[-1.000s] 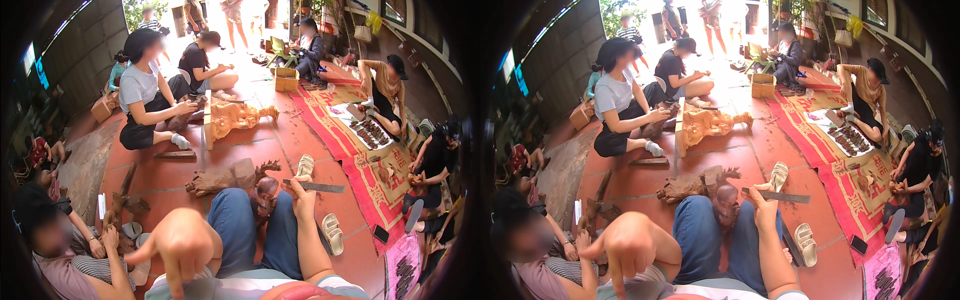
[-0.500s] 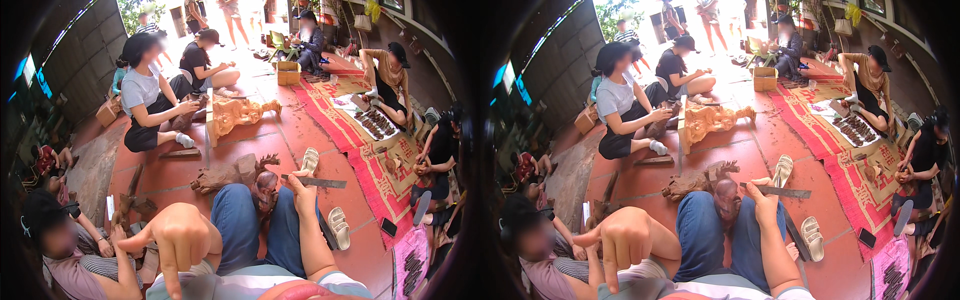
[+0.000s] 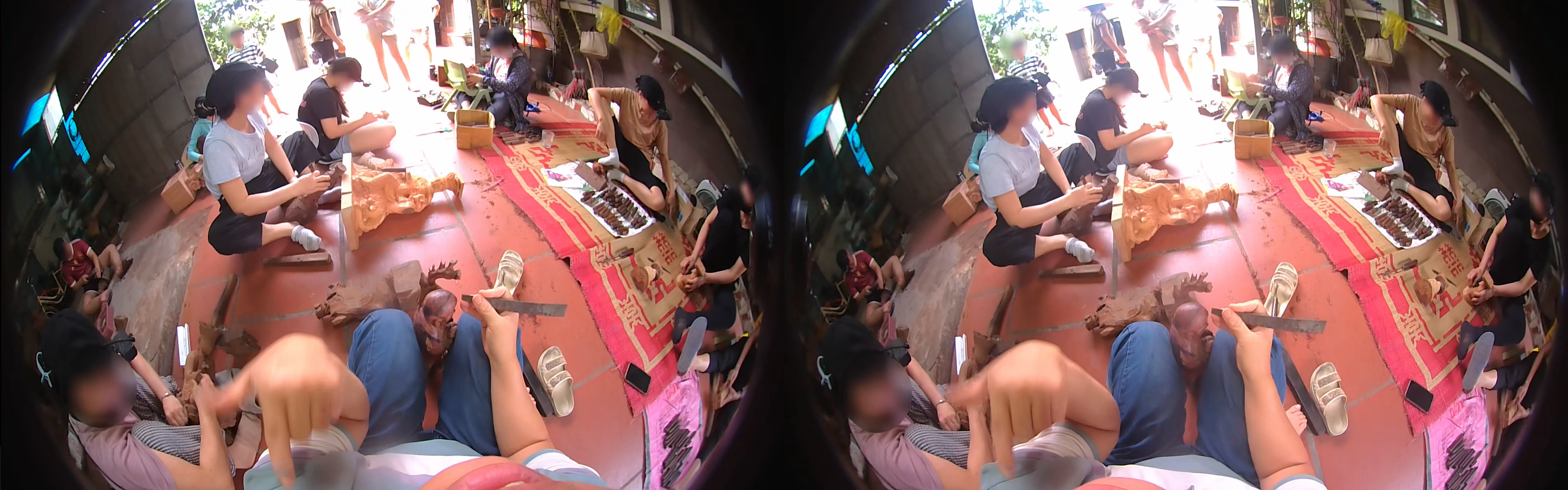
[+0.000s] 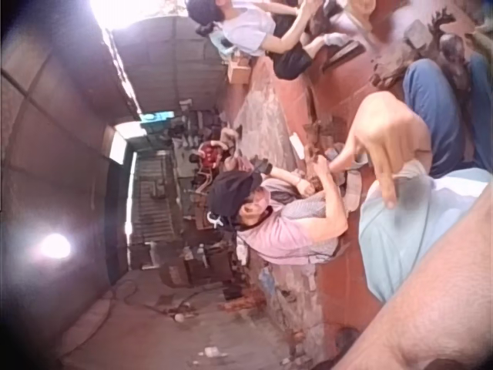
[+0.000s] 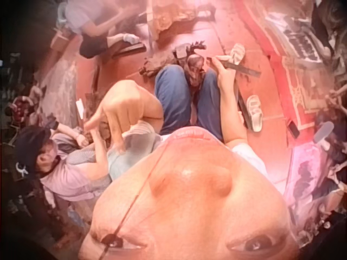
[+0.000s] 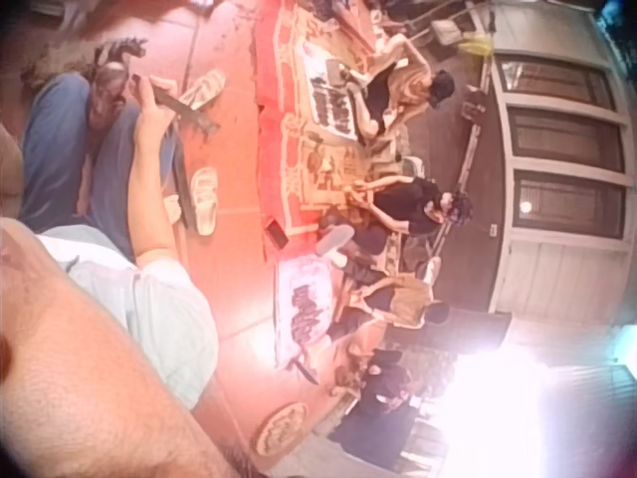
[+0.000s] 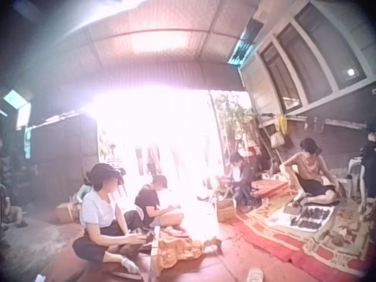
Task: The person sits on the floor and carves a small piece of wood using a knife and a chisel. They rotate the wood frequently to shape it from different angles while other people work nearby.
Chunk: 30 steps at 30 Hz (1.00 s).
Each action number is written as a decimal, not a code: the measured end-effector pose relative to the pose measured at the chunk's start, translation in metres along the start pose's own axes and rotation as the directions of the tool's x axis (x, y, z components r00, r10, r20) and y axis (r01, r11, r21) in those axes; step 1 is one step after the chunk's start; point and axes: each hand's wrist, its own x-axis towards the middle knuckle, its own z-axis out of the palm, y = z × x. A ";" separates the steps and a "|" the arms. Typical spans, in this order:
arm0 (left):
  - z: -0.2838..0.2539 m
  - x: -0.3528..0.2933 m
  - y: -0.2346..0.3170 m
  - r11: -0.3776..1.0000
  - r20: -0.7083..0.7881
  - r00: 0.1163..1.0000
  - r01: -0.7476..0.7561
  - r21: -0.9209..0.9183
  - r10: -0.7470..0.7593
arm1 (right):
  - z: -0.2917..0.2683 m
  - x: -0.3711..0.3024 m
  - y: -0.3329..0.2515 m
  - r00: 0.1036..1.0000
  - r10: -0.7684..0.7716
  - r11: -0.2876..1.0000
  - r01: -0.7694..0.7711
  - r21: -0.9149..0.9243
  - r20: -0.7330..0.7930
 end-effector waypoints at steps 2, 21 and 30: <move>0.002 0.000 0.001 1.000 0.013 1.000 0.009 0.017 -0.009 | 0.001 0.003 -0.002 1.000 -0.007 1.000 0.007 -0.009 -0.001; 0.014 -0.001 0.015 0.999 0.012 1.000 -0.004 0.045 0.003 | 0.009 -0.001 -0.003 0.999 0.029 0.998 -0.031 0.059 0.033; 0.010 -0.005 0.013 0.999 0.012 1.000 -0.012 0.046 0.012 | 0.005 -0.002 -0.005 0.999 0.034 0.999 -0.036 0.038 0.038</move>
